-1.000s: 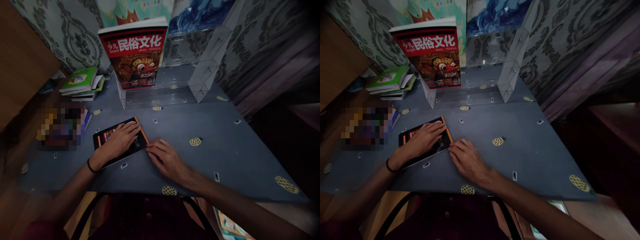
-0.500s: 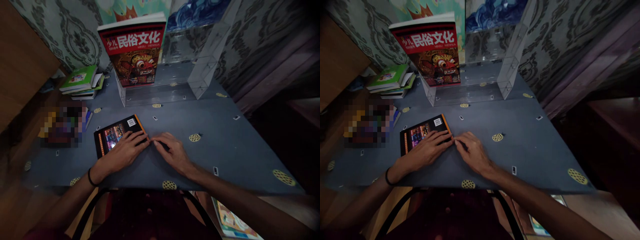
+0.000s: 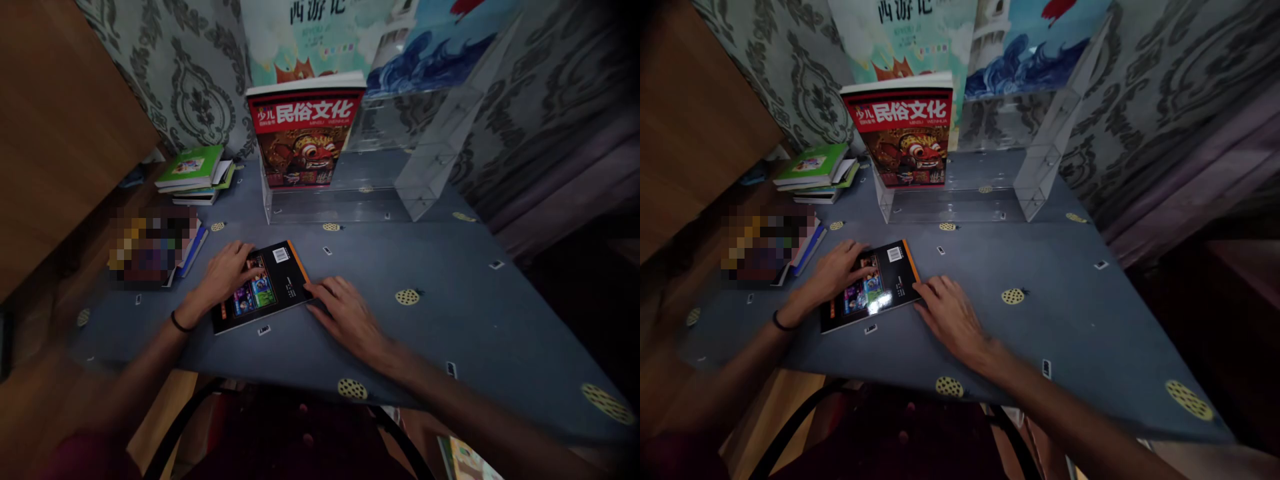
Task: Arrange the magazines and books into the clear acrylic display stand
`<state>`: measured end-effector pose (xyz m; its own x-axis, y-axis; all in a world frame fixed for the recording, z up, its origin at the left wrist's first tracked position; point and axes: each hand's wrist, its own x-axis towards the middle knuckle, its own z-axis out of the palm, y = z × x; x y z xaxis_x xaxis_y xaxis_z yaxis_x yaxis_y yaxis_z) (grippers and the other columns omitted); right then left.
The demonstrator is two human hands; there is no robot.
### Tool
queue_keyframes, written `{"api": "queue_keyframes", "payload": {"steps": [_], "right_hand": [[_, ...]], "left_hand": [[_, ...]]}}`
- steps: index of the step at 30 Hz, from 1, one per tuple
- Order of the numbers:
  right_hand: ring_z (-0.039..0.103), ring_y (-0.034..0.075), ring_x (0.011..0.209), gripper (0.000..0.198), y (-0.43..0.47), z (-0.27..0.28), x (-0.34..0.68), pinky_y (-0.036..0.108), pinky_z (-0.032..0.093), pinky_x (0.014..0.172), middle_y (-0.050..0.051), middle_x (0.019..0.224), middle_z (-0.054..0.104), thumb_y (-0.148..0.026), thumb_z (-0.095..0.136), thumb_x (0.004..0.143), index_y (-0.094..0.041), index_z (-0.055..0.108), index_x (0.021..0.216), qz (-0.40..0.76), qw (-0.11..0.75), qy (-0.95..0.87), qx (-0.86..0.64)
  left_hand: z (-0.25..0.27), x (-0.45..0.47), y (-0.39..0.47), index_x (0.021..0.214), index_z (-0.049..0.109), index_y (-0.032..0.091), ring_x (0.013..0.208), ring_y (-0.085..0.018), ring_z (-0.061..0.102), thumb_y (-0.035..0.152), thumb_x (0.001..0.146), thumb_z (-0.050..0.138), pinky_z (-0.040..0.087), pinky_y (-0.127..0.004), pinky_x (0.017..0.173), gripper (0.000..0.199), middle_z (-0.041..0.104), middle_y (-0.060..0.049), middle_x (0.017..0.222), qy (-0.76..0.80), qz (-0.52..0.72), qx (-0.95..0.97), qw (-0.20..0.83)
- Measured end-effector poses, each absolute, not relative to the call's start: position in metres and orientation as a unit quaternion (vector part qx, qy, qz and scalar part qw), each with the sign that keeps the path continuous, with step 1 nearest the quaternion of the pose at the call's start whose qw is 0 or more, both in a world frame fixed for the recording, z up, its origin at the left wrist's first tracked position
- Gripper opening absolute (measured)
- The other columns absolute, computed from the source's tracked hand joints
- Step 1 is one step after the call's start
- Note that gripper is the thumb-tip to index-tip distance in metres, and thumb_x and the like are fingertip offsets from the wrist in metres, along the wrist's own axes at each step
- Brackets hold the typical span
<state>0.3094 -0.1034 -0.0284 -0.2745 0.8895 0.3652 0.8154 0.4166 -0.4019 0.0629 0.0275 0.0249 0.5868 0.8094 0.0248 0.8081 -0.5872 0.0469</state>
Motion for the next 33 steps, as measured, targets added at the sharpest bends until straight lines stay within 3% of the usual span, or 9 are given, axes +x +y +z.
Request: {"api": "queue_keyframes", "payload": {"steps": [6, 9, 12, 15, 17, 19, 21, 23, 33], "right_hand": [[0.062, 0.024, 0.095, 0.029, -0.063, -0.029, 0.309, 0.041, 0.057, 0.084, 0.01, 0.105, 0.066, -0.016, 0.049, 0.099, -0.022, 0.067, 0.121, 0.05, 0.264, -0.799, -0.538], [0.062, 0.025, 0.094, 0.032, -0.022, -0.024, 0.306, 0.039, 0.057, 0.08, 0.01, 0.101, 0.067, -0.014, 0.047, 0.099, -0.023, 0.072, 0.116, 0.037, 0.239, -0.804, -0.543], [0.061, 0.026, 0.096, 0.035, 0.013, -0.015, 0.296, 0.041, 0.056, 0.082, 0.01, 0.099, 0.068, -0.007, 0.048, 0.095, -0.021, 0.076, 0.11, 0.045, 0.221, -0.815, -0.533], [0.062, 0.027, 0.104, 0.038, 0.023, -0.004, 0.27, 0.045, 0.054, 0.091, 0.013, 0.104, 0.071, -0.004, 0.047, 0.092, -0.02, 0.076, 0.112, 0.065, 0.244, -0.825, -0.506], [0.061, 0.028, 0.117, 0.043, 0.018, -0.001, 0.243, 0.047, 0.051, 0.102, 0.015, 0.121, 0.07, -0.005, 0.045, 0.093, -0.017, 0.07, 0.126, 0.09, 0.248, -0.843, -0.469], [0.05, 0.028, 0.137, 0.046, 0.01, -0.002, 0.215, 0.048, 0.042, 0.115, 0.018, 0.146, 0.057, -0.011, 0.043, 0.097, -0.011, 0.057, 0.141, 0.109, 0.233, -0.872, -0.416], [0.041, 0.029, 0.146, 0.048, 0.005, -0.006, 0.193, 0.048, 0.035, 0.121, 0.023, 0.153, 0.047, -0.019, 0.042, 0.101, -0.003, 0.049, 0.146, 0.129, 0.2, -0.886, -0.399], [0.037, 0.031, 0.149, 0.051, 0.004, -0.01, 0.182, 0.05, 0.031, 0.123, 0.027, 0.154, 0.045, -0.025, 0.039, 0.104, 0.002, 0.046, 0.146, 0.136, 0.175, -0.885, -0.409], [0.032, 0.032, 0.151, 0.059, 0.001, -0.021, 0.207, 0.052, 0.027, 0.126, 0.025, 0.157, 0.041, -0.042, 0.045, 0.104, -0.002, 0.048, 0.147, 0.112, 0.182, -0.863, -0.457]], "left_hand": [[0.028, 0.051, 0.015, 0.118, 0.054, 0.017, 0.093, -0.029, 0.07, 0.051, 0.101, 0.05, 0.051, -0.034, 0.072, 0.038, 0.069, -0.012, 0.105, 0.509, 0.004, 0.861, 0.0], [0.027, 0.037, 0.005, 0.12, 0.051, 0.017, 0.076, -0.026, 0.072, 0.045, 0.104, 0.043, 0.049, -0.032, 0.063, 0.033, 0.073, -0.01, 0.088, 0.517, 0.013, 0.856, 0.004], [0.023, 0.025, -0.004, 0.119, 0.053, 0.018, 0.073, -0.026, 0.072, 0.038, 0.104, 0.04, 0.05, -0.033, 0.062, 0.028, 0.073, -0.008, 0.081, 0.526, 0.03, 0.849, 0.024], [0.014, 0.017, -0.005, 0.118, 0.056, 0.019, 0.091, -0.027, 0.071, 0.033, 0.104, 0.039, 0.056, -0.039, 0.076, 0.026, 0.073, -0.011, 0.099, 0.522, 0.083, 0.849, 0.014], [0.004, 0.013, -0.002, 0.132, 0.049, 0.018, 0.115, -0.028, 0.066, 0.031, 0.102, 0.043, 0.054, -0.045, 0.094, 0.033, 0.068, -0.014, 0.122, 0.501, 0.148, 0.852, 0.022], [-0.007, 0.01, 0.002, 0.15, 0.03, 0.017, 0.133, -0.029, 0.055, 0.03, 0.1, 0.045, 0.048, -0.048, 0.108, 0.054, 0.056, -0.018, 0.142, 0.474, 0.208, 0.854, 0.057], [-0.017, 0.005, 0.005, 0.158, 0.009, 0.016, 0.141, -0.028, 0.048, 0.029, 0.099, 0.045, 0.043, -0.049, 0.114, 0.07, 0.048, -0.02, 0.152, 0.451, 0.236, 0.854, 0.104], [-0.024, 0.001, 0.007, 0.16, -0.001, 0.017, 0.144, -0.028, 0.045, 0.03, 0.1, 0.044, 0.041, -0.05, 0.115, 0.076, 0.045, -0.021, 0.154, 0.44, 0.232, 0.857, 0.135], [-0.021, -0.003, 0.009, 0.159, 0.01, 0.018, 0.143, -0.032, 0.046, 0.039, 0.102, 0.043, 0.041, -0.053, 0.114, 0.069, 0.049, -0.02, 0.153, 0.444, 0.179, 0.872, 0.098]]}}
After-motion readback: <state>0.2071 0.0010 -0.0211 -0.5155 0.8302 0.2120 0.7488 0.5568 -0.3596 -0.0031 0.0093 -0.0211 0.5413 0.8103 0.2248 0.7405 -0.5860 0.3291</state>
